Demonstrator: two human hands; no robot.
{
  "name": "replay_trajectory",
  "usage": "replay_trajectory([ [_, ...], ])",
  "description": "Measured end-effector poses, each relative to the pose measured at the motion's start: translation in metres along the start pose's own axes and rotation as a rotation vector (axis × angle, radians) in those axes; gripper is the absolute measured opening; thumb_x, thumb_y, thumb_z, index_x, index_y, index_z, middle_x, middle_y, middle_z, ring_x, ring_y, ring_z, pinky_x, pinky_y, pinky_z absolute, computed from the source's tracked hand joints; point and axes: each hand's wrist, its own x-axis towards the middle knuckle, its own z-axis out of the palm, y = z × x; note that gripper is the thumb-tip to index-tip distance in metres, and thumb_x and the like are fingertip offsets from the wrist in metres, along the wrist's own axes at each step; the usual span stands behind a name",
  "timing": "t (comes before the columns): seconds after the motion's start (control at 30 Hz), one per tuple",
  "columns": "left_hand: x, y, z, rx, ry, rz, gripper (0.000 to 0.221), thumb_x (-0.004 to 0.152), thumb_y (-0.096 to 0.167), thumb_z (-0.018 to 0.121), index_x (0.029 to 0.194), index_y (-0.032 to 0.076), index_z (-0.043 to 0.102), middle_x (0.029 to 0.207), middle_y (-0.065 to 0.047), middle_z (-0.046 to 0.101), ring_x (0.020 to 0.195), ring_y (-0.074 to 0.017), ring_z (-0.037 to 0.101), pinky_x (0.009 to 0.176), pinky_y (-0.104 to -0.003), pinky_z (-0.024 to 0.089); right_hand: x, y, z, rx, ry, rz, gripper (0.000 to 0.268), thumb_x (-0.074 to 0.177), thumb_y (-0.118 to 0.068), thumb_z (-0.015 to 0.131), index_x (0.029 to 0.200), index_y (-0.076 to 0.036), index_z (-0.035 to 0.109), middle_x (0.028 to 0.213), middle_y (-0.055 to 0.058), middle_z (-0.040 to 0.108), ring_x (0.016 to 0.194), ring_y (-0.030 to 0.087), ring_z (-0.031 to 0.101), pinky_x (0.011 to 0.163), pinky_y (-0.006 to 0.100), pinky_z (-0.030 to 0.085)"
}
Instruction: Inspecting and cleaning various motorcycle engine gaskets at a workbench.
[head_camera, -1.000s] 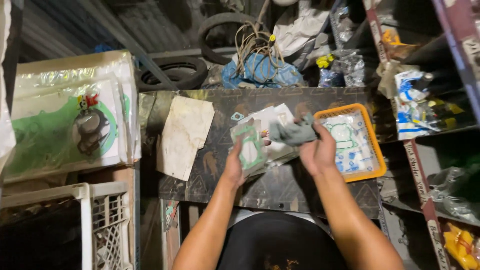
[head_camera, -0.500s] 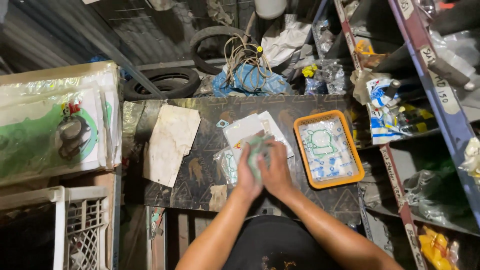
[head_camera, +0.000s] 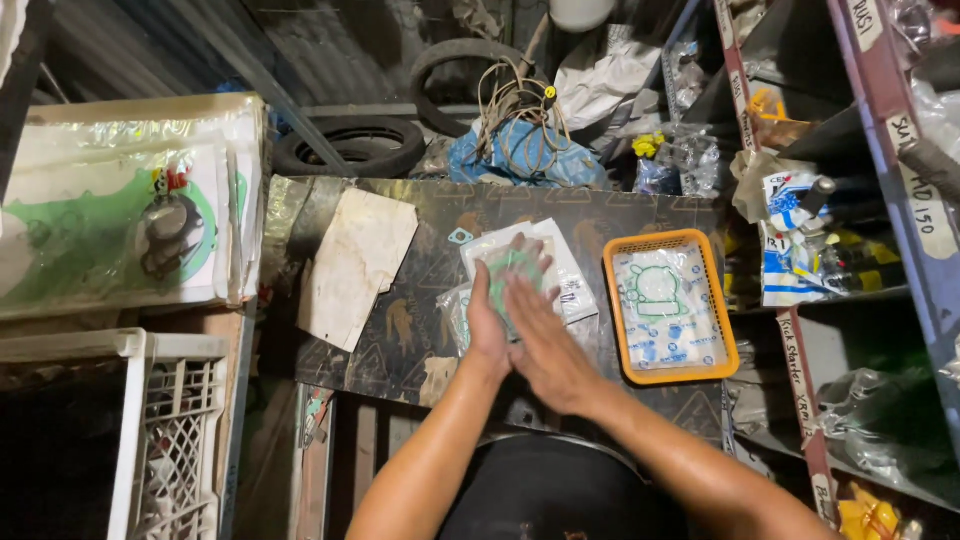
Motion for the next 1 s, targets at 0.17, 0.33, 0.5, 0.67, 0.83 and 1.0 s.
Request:
replay_trajectory([
  [0.17, 0.014, -0.022, -0.04, 0.029, -0.013, -0.085, 0.069, 0.096, 0.065, 0.05, 0.136, 0.011, 0.064, 0.13, -0.015, 0.069, 0.118, -0.0277, 0.066, 0.108, -0.046, 0.05, 0.025, 0.016, -0.001, -0.114, 0.198, 0.101, 0.073, 0.103, -0.03, 0.036, 0.158, 0.012, 0.013, 0.164, 0.038, 0.012, 0.151, 0.053, 0.012, 0.124, 0.058, 0.008],
  [0.33, 0.015, 0.012, -0.035, -0.041, -0.146, -0.148, 0.073, 0.103, 0.063, 0.038, 0.154, 0.011, 0.046, 0.153, -0.014, 0.052, 0.137, -0.0323, 0.053, 0.11, -0.056, 0.042, 0.026, -0.025, 0.024, -0.086, 0.091, 0.045, 0.081, 0.105, -0.048, 0.033, 0.159, 0.01, 0.016, 0.166, 0.034, 0.015, 0.154, 0.05, 0.012, 0.125, 0.055, 0.008],
  [0.5, 0.0, 0.017, -0.051, 0.092, 0.01, -0.212, 0.068, 0.095, 0.061, 0.054, 0.141, 0.011, 0.061, 0.135, -0.012, 0.066, 0.122, -0.024, 0.064, 0.111, -0.047, 0.048, 0.051, 0.009, 0.017, -0.266, 0.147, 0.189, 0.078, 0.098, -0.022, 0.048, 0.16, 0.01, 0.013, 0.165, 0.035, 0.014, 0.154, 0.05, 0.01, 0.127, 0.055, 0.006],
  [0.67, -0.011, 0.066, -0.032, 0.024, -0.095, -0.225, 0.071, 0.097, 0.062, 0.046, 0.147, 0.013, 0.053, 0.143, -0.015, 0.059, 0.132, -0.0332, 0.055, 0.109, -0.053, 0.045, 0.069, -0.029, 0.045, -0.217, 0.14, 0.012, 0.073, 0.103, -0.035, 0.036, 0.159, 0.01, 0.02, 0.166, 0.032, 0.016, 0.154, 0.048, 0.012, 0.127, 0.053, 0.007],
  [0.83, 0.004, 0.081, -0.048, 0.003, -0.015, -0.247, 0.066, 0.091, 0.063, 0.059, 0.137, 0.016, 0.063, 0.132, -0.012, 0.068, 0.122, -0.0262, 0.065, 0.11, -0.046, 0.051, 0.088, -0.023, 0.049, -0.097, 0.223, 0.239, 0.084, 0.104, -0.056, 0.01, 0.161, 0.006, 0.009, 0.169, 0.028, 0.006, 0.156, 0.042, 0.002, 0.127, 0.05, 0.0],
  [1.0, 0.006, 0.108, -0.063, -0.056, -0.017, -0.251, 0.06, 0.091, 0.057, 0.061, 0.128, 0.01, 0.069, 0.125, -0.017, 0.071, 0.113, -0.0293, 0.069, 0.103, -0.047, 0.053, 0.084, -0.056, 0.076, -0.213, 0.024, 0.179, 0.096, 0.078, -0.013, 0.074, 0.156, 0.012, 0.023, 0.159, 0.04, 0.023, 0.151, 0.052, 0.019, 0.126, 0.054, 0.013],
])
